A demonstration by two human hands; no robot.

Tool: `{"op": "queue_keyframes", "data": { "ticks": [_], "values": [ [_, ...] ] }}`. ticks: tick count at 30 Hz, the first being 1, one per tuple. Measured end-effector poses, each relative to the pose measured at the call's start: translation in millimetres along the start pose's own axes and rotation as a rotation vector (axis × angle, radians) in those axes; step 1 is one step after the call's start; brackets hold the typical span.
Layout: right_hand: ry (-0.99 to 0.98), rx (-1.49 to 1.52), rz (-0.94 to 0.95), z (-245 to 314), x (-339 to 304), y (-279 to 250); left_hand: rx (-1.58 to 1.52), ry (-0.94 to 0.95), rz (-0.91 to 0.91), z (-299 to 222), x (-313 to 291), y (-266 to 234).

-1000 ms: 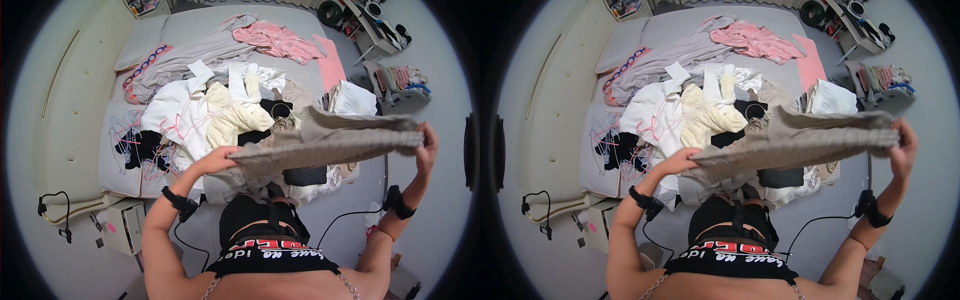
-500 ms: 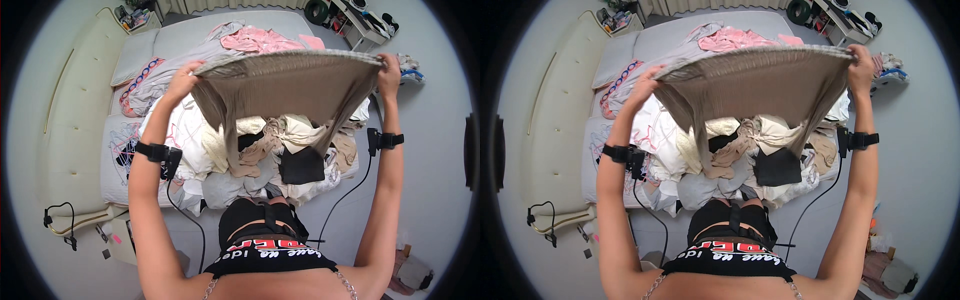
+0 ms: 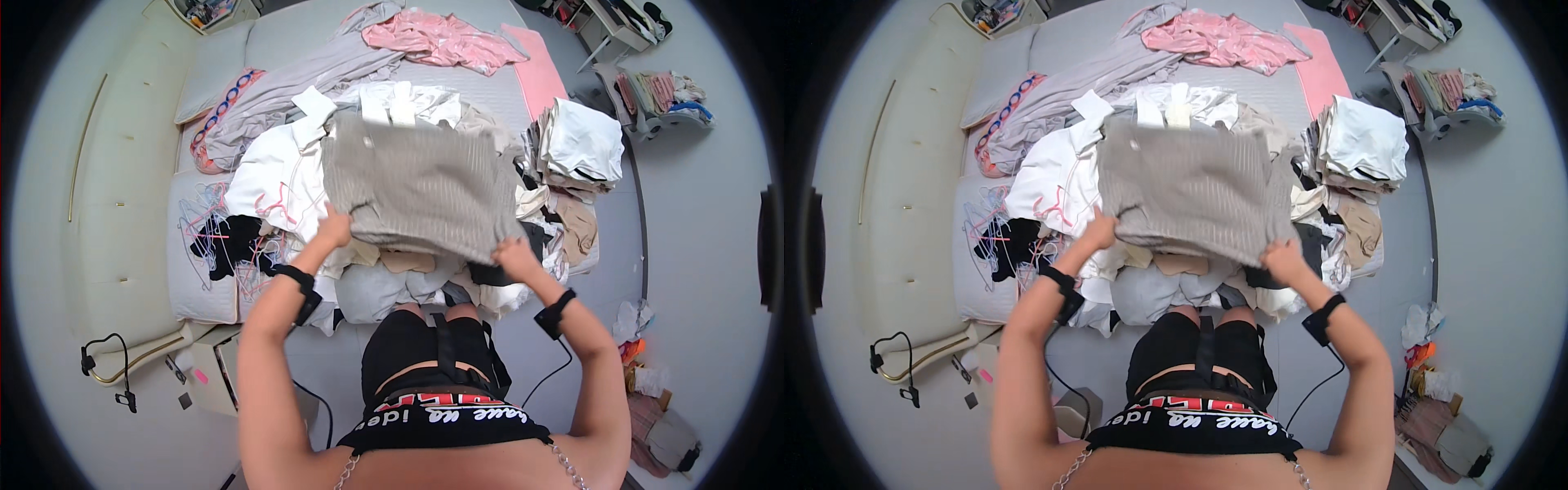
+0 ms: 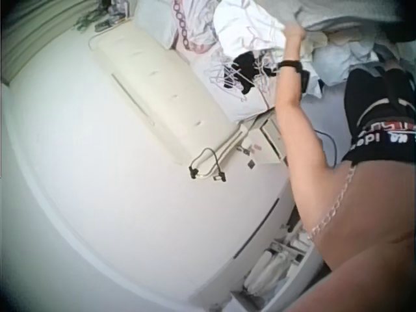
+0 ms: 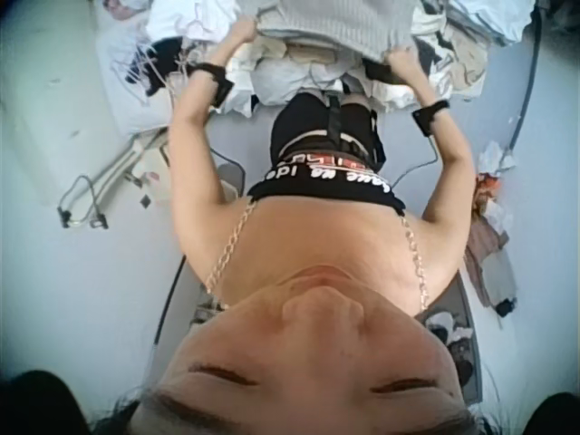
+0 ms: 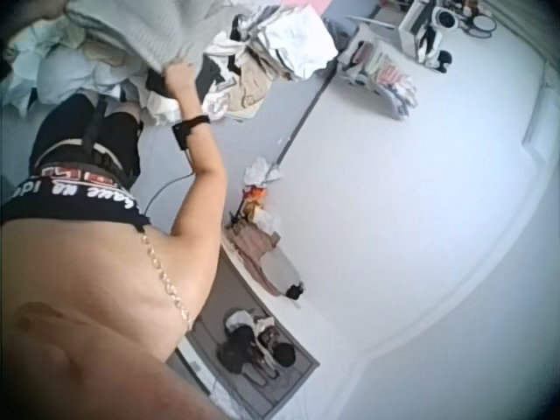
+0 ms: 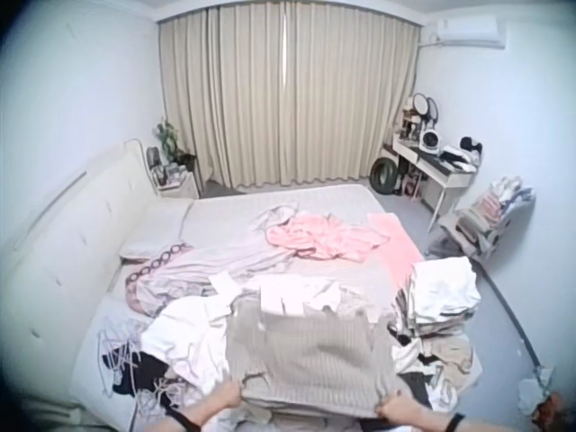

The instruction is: Hanging a black blazer on a hanger and folding various shirts and sweaters on a bed.

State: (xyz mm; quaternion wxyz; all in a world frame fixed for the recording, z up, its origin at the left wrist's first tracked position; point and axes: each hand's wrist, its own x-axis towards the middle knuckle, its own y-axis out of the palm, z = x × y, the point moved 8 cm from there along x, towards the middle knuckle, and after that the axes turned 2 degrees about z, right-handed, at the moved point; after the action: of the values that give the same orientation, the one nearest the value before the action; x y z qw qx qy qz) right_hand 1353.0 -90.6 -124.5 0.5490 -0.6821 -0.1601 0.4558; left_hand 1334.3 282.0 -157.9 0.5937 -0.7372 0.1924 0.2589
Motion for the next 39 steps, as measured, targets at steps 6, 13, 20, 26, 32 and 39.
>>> {"op": "queue_keyframes", "data": {
  "ticks": [6, 13, 20, 26, 32, 39],
  "values": [
    [-0.011, 0.265, 0.328, 62, 21, 135, -0.382, -0.124, 0.127, 44, 11, 169],
    [-0.097, 0.655, 0.186, 111, 112, 97, -0.688, 0.021, -0.520, 7, -21, 95],
    [0.045, 1.065, -0.213, 138, 244, -22, -0.394, 0.382, -0.365, -70, -46, 58],
    [0.178, 0.660, 0.034, 118, 304, 28, -0.441, 0.510, -0.228, -105, -88, 30],
    [0.144, 2.089, 0.048, 115, 345, -65, -0.640, -0.113, -0.655, -2, -118, 36],
    [0.077, 2.249, 0.082, 53, 313, -75, -0.335, 0.055, -0.629, -3, -79, 49]
  ]
}}
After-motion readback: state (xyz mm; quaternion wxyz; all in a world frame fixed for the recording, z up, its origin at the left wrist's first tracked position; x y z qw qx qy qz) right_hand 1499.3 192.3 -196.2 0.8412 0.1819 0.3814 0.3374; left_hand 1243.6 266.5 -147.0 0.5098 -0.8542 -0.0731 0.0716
